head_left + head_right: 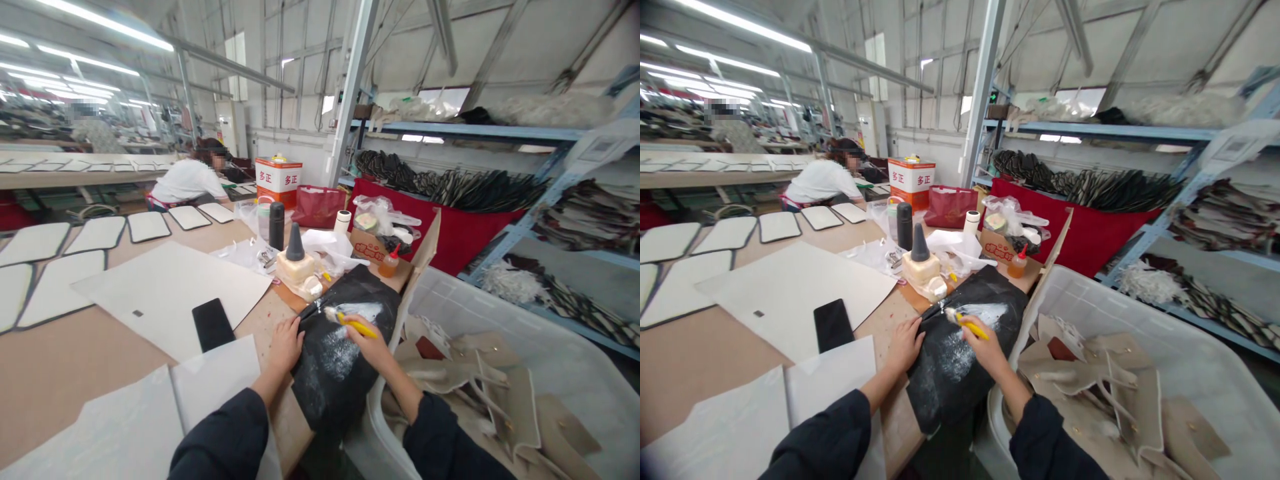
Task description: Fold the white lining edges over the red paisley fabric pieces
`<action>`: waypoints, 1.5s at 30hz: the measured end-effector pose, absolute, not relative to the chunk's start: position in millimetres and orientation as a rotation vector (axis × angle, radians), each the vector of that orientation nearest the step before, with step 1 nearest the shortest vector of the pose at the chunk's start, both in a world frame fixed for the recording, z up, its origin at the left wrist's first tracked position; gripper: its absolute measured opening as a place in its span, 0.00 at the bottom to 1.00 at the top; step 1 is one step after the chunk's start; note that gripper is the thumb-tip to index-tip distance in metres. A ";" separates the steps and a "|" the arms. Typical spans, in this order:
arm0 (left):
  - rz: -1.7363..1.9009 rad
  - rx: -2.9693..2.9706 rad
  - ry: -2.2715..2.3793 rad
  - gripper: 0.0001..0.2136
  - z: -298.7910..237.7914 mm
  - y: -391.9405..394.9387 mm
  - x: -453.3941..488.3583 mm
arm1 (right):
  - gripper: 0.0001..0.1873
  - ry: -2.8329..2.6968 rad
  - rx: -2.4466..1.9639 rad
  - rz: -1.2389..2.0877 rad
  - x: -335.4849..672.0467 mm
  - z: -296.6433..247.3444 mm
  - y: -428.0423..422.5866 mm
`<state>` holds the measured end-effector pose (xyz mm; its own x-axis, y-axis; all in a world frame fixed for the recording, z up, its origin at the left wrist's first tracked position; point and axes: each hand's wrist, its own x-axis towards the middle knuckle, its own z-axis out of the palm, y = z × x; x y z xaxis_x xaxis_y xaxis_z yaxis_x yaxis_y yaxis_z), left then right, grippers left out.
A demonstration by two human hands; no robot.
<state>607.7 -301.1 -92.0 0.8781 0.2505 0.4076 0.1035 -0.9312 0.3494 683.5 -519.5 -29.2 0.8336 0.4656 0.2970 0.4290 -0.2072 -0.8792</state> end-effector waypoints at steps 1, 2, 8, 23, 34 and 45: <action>0.649 2.725 0.266 0.17 -91.7 -301.1 607.4 | 0.16 -0.689 -1.820 0.093 673.7 -37.5 -513.7; 0.645 2.721 0.266 0.17 -91.3 -301.3 607.0 | 0.16 -0.673 -1.827 0.137 665.9 -46.3 -511.2; 0.652 2.706 0.266 0.17 -89.8 -301.8 605.9 | 0.15 -0.476 -1.931 0.431 668.0 -54.6 -544.7; 0.688 2.713 0.265 0.18 -94.3 -296.9 607.4 | 0.11 -0.137 -2.255 -0.083 841.7 -8.6 -508.4; 0.710 2.689 0.286 0.18 -99.2 -291.9 610.0 | 0.08 -0.436 -2.340 -0.160 864.7 -30.9 -476.0; 0.761 2.696 0.293 0.18 -112.7 -285.7 612.1 | 0.15 -0.054 -2.273 -0.278 930.0 -27.1 -537.0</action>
